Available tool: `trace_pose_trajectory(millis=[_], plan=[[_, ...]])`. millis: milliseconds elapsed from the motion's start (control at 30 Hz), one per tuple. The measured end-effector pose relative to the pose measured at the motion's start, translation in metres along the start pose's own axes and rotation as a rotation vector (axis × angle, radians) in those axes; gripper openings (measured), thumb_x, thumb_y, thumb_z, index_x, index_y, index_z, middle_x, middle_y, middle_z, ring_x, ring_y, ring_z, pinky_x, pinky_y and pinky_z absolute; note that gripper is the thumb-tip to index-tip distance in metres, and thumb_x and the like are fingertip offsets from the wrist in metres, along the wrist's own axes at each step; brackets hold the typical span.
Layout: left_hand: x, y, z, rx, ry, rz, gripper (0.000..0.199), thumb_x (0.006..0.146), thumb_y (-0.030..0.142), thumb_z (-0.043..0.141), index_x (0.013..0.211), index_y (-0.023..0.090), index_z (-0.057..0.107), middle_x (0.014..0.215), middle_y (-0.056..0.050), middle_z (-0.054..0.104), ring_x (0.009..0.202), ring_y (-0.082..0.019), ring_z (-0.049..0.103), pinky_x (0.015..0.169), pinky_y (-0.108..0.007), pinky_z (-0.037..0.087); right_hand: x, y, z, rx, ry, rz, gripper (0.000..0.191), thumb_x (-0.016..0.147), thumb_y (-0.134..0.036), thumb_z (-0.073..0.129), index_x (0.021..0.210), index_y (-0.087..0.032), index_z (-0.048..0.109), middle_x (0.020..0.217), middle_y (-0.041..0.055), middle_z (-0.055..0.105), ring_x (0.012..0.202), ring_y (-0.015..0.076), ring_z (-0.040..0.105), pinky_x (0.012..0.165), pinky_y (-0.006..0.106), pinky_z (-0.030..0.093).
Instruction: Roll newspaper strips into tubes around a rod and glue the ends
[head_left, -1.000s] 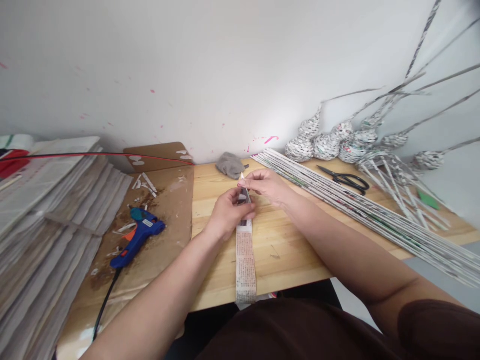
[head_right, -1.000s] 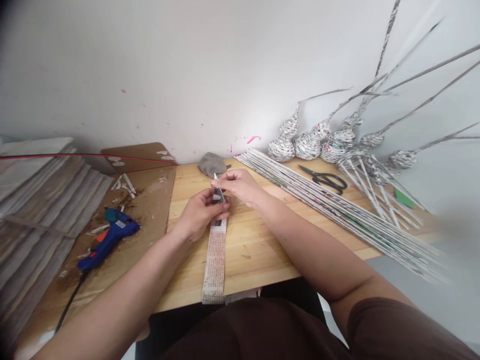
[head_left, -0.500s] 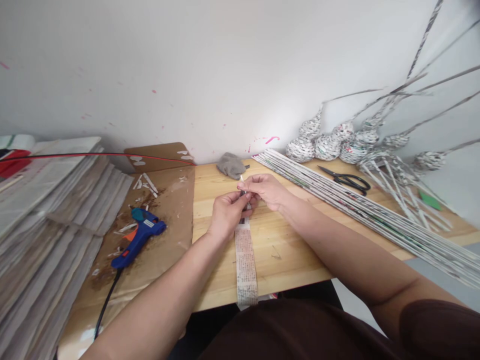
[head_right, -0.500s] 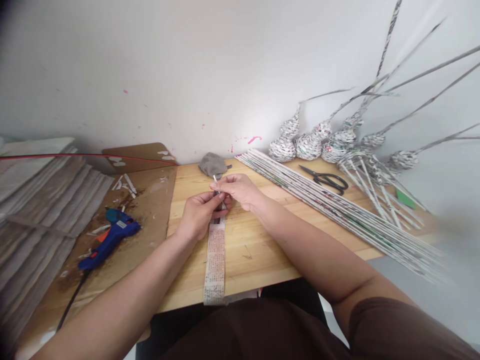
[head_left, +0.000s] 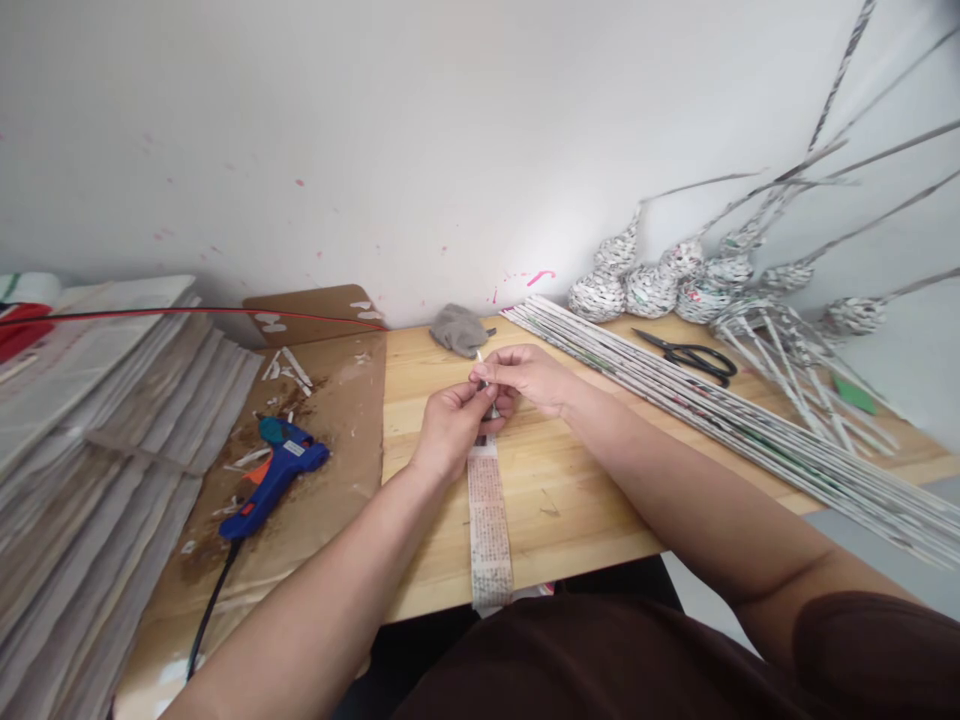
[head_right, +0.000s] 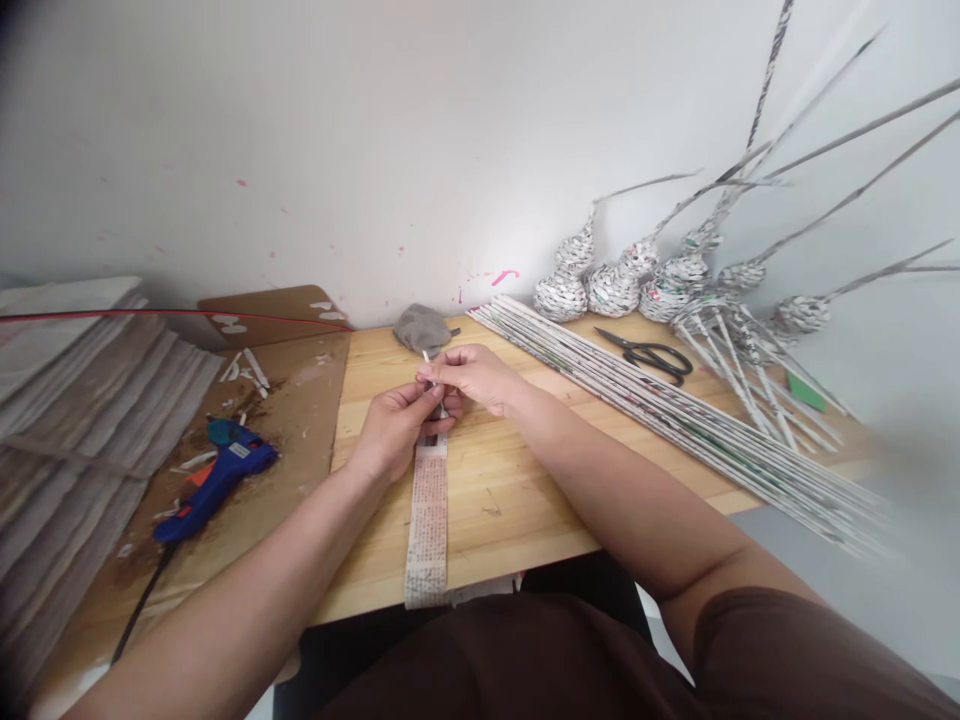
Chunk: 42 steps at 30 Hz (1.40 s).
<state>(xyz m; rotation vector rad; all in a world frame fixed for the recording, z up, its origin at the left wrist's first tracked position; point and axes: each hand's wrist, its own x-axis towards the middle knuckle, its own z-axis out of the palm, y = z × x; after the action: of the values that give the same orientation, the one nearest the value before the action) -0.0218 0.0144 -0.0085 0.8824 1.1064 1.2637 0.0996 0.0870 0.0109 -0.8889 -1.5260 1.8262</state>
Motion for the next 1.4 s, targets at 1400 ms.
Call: trace_pose_trajectory(millis=[1400], plan=[[0.000,0.005,-0.001,-0.007,0.010,-0.083,0.029,0.063,0.034,0.078,0.075,0.010,0.070,0.074,-0.008,0.069,0.066,-0.012,0.062,0.058,-0.023,0.054,0.001,0.003,-0.001,-0.017,-0.027,-0.026,0.032,0.066,-0.039,0.078,0.069,-0.013,0.061,0.051,-0.0025,0.058,0.036,0.0063,0.048,0.034,0.018,0.040]])
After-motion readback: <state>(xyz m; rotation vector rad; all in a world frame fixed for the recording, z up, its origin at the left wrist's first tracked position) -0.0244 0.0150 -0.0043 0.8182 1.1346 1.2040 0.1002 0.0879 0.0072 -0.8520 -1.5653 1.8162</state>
